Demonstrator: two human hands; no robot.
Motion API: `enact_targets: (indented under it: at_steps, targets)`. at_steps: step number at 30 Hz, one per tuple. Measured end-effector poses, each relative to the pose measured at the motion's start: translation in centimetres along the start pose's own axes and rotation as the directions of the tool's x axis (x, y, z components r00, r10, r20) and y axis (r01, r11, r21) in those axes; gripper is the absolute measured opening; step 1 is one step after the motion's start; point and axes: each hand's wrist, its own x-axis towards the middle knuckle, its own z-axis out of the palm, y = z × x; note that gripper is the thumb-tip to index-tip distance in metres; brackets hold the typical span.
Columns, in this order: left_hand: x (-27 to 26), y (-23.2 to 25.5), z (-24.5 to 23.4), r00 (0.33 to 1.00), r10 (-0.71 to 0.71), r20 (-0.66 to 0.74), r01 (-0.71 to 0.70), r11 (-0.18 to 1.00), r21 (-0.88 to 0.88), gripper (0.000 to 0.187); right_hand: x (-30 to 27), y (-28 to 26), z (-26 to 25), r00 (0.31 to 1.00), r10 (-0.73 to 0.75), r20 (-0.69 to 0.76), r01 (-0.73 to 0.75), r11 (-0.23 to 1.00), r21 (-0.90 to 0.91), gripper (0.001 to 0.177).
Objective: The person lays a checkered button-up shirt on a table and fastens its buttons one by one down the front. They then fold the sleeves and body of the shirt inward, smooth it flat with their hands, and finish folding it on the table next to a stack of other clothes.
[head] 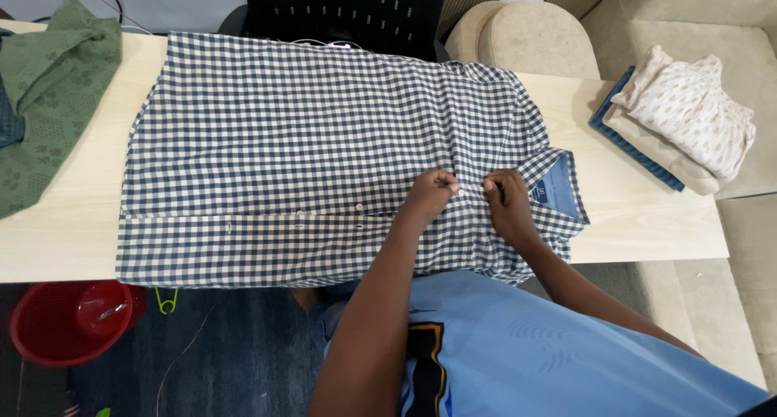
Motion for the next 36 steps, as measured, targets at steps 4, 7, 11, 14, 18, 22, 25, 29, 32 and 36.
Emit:
enact_targets:
  at_steps: [4, 7, 11, 14, 18, 22, 25, 29, 32, 36]
  targets:
    - [-0.3, 0.3, -0.2, 0.997, 0.077, 0.012, -0.076, 0.942, 0.326, 0.025, -1.0, 1.2, -0.4, 0.993, -0.104, -0.052, 0.099, 0.990, -0.098, 0.012]
    - [-0.4, 1.1, -1.4, 0.992, -0.045, 0.118, -0.030, 0.824, 0.566, 0.034, -0.8, 1.9, -0.4, 0.995, -0.079, -0.053, 0.070, 0.985, -0.155, 0.012]
    - [-0.9, 1.3, -4.7, 0.979, -0.109, 0.175, -0.050, 0.697, 0.716, 0.038, -0.5, 3.0, -0.1, 0.998, -0.039, -0.048, 0.030, 0.983, -0.182, 0.011]
    - [-2.1, 1.3, -6.2, 0.989, -0.073, 0.131, -0.039, 0.717, 0.696, 0.039, -0.4, 3.7, 0.4, 0.999, -0.007, -0.049, -0.002, 0.983, -0.183, 0.010]
    - [-3.6, 2.0, -7.1, 0.994, -0.073, 0.076, -0.006, 0.677, 0.736, 0.039, 0.4, 5.3, 0.8, 0.996, 0.066, -0.057, -0.075, 0.980, -0.186, 0.007]
    - [-5.2, 2.6, -8.6, 0.990, -0.128, 0.065, 0.045, 0.704, 0.709, 0.033, 1.3, 5.8, 1.2, 0.988, 0.148, -0.046, -0.154, 0.964, -0.218, 0.006]
    - [-6.2, 2.7, -9.8, 0.994, -0.088, 0.064, 0.020, 0.723, 0.690, 0.028, 2.0, 4.0, 1.0, 0.986, 0.155, -0.063, -0.166, 0.951, -0.260, 0.008]
    - [-6.9, 3.0, -9.3, 0.996, 0.002, 0.087, -0.066, 0.672, 0.737, 0.022, 2.1, -1.9, 1.2, 0.987, -0.134, -0.083, 0.109, 0.959, -0.262, 0.012]
    - [-7.4, 3.2, -9.0, 0.991, 0.024, 0.132, -0.115, 0.666, 0.737, 0.021, 2.2, -7.0, 2.8, 0.974, -0.194, 0.116, 0.200, 0.979, -0.041, 0.014]
    - [-7.8, 3.1, -9.0, 0.983, 0.101, 0.152, -0.180, 0.651, 0.737, 0.023, 2.0, -12.0, 4.1, 0.931, -0.064, 0.360, 0.045, 0.997, 0.061, 0.012]
